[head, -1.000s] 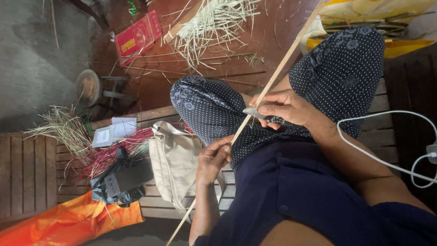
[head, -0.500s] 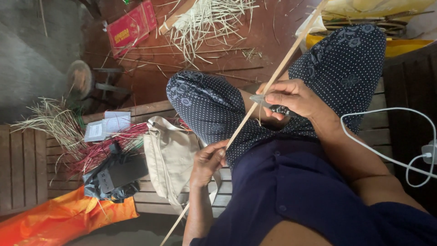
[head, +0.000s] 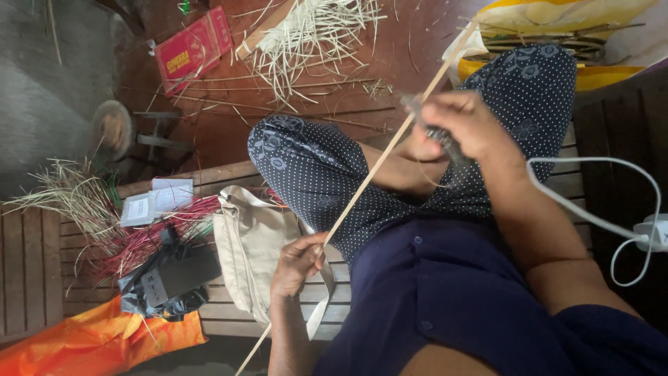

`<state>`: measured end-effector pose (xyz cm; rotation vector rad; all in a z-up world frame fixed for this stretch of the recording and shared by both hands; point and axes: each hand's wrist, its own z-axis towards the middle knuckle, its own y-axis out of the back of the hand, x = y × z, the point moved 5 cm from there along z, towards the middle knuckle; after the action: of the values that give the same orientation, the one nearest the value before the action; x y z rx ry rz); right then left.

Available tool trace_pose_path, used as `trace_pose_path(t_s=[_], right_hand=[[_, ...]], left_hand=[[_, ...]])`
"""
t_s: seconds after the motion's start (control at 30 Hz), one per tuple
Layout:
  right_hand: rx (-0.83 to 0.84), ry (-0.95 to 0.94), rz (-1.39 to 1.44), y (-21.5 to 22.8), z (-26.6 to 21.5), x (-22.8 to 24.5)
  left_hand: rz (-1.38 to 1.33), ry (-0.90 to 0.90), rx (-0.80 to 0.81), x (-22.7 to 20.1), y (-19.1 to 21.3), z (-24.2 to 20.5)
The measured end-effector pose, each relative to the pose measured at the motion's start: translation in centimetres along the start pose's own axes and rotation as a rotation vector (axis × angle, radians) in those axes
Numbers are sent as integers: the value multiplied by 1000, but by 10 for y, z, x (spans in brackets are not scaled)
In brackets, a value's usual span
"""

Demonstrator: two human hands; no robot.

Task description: The person scrapes and thins long plant fibers using a hand-held blade while sitting on a slatted wooden floor.

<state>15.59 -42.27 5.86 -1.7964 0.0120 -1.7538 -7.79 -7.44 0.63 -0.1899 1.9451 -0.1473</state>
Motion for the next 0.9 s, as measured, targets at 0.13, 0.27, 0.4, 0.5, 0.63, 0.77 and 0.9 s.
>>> trace_pose_path(t_s=[0.13, 0.27, 0.4, 0.5, 0.63, 0.77, 0.9], right_hand=[[43, 34, 63, 8, 12, 1], [-8, -56, 0, 17, 19, 17], [-142, -17, 19, 46, 32, 35], [-270, -25, 279, 57, 29, 56], [-10, -17, 116, -25, 10, 46], [196, -284, -25, -90, -12, -4], [455, -181, -25, -105, -16, -42]], left_hand=[[-28, 29, -23, -9, 1, -5], [-32, 53, 27, -15, 25, -6], [147, 94, 46, -7, 66, -12], [315, 19, -206, -17, 77, -22], [687, -110, -310, -59, 9, -6], [624, -314, -379, -68, -42, 43], [434, -420, -225, -85, -105, 67]])
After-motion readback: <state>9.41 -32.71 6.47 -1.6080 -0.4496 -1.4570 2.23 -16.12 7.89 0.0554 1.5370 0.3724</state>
